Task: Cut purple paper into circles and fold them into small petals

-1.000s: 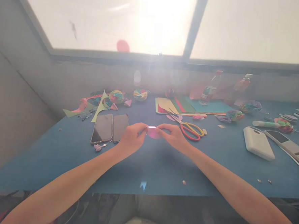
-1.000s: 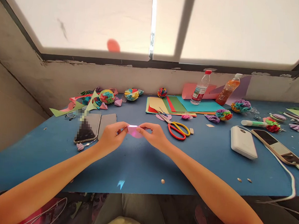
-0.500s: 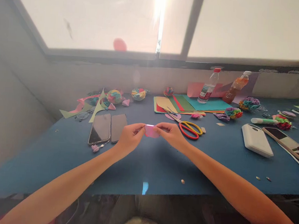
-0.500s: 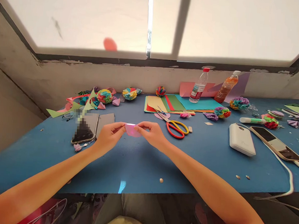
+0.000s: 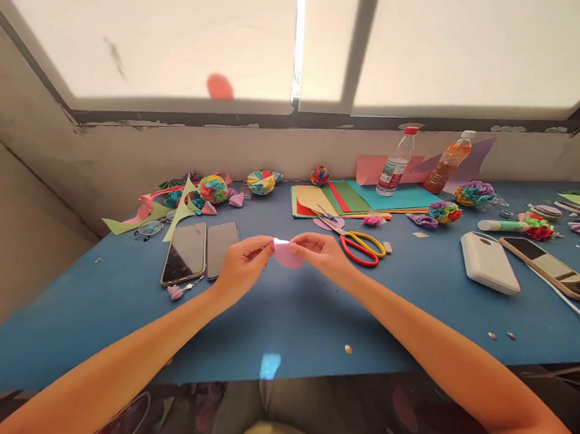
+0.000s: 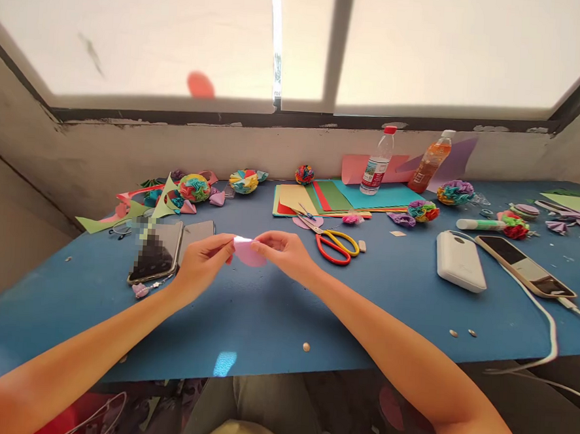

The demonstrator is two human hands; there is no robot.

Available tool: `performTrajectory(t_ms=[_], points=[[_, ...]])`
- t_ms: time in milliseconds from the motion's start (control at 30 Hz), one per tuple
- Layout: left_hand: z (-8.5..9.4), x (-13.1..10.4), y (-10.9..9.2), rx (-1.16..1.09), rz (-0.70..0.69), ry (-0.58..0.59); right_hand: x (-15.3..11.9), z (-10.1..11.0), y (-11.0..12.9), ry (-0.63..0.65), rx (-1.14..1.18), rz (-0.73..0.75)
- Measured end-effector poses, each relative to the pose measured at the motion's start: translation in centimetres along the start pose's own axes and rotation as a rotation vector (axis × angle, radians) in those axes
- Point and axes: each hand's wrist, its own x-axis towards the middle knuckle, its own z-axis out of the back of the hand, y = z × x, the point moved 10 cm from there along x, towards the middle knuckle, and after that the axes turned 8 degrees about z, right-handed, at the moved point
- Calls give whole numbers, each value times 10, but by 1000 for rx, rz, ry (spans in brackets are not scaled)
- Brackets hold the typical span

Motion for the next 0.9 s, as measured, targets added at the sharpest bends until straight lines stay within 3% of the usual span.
performTrajectory(t_ms=[300, 567, 767, 900], points=[[-5, -1, -6, 144, -120, 45, -4, -7, -4, 33, 40, -54], [-4, 3, 10, 33, 35, 33, -6, -6, -6, -20, 28, -64], [-5, 4, 7, 61, 29, 34, -3, -4, -14, -41, 26, -66], [-3, 7, 11, 99, 51, 9, -2, 1, -11, -49, -136, -43]])
